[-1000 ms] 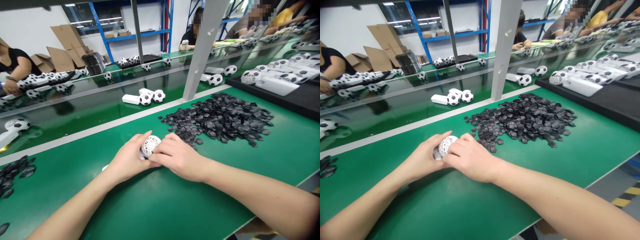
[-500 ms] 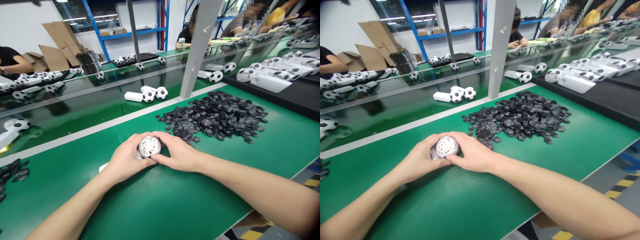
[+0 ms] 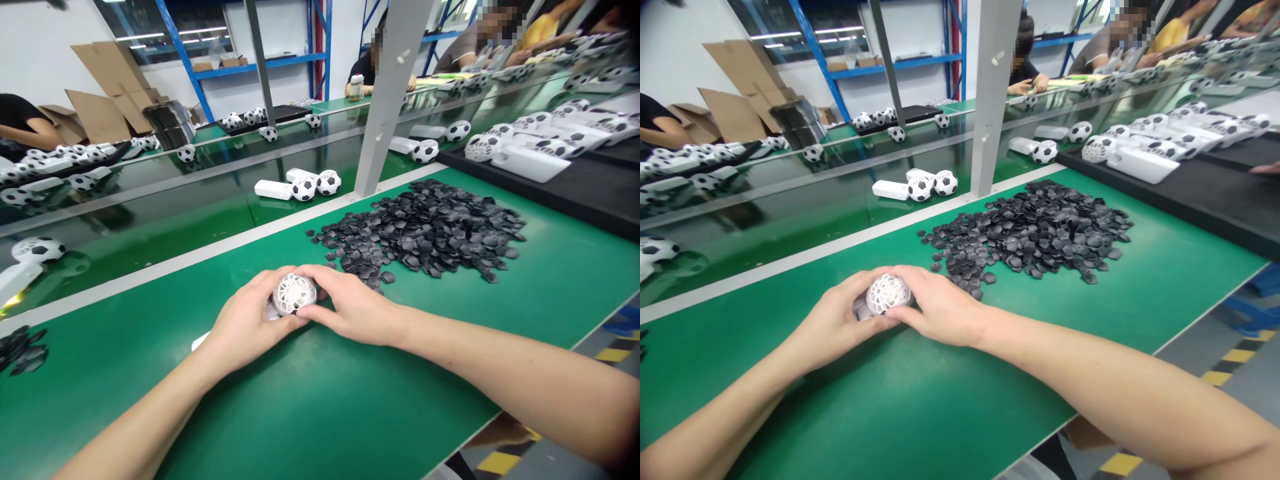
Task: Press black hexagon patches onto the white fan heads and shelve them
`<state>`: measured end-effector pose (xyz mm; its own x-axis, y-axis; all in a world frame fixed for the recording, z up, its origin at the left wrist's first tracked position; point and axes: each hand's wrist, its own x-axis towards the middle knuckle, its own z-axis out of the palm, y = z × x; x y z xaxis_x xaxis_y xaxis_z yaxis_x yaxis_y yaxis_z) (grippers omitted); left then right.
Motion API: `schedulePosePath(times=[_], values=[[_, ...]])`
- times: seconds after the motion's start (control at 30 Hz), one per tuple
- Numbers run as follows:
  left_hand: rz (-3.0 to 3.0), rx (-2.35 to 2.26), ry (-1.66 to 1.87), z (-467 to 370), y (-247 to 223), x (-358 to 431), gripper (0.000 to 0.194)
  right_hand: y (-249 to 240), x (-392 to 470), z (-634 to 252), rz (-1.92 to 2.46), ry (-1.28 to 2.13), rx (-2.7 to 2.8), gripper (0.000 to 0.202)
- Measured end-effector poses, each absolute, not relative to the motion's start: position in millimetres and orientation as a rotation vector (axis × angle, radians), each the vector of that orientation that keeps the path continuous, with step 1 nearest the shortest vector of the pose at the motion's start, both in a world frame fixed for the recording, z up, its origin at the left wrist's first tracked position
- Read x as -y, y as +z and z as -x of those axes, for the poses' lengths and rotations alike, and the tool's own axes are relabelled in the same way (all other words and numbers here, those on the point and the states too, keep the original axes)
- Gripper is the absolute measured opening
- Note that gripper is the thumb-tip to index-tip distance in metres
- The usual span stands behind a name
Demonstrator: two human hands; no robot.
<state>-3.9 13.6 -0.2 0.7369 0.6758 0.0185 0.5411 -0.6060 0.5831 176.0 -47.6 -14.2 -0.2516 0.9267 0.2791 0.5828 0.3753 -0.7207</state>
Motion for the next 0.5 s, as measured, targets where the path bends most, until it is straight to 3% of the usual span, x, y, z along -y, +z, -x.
schedulePosePath(times=[0.1, 0.27, 0.5], values=[[-2.388, -0.906, 0.281, 6, -3, -18, 0.059, -9, 40, -192, 1.495, 0.555, 1.973, 0.018], [-2.534, -0.885, 0.19, 10, -3, -24, 0.06, -8, 34, -209, 1.966, 0.308, 2.052, 0.013], [-2.69, -0.802, 0.156, 10, 1, -21, 0.07, -8, 34, -206, 1.909, 0.484, 2.075, 0.002]])
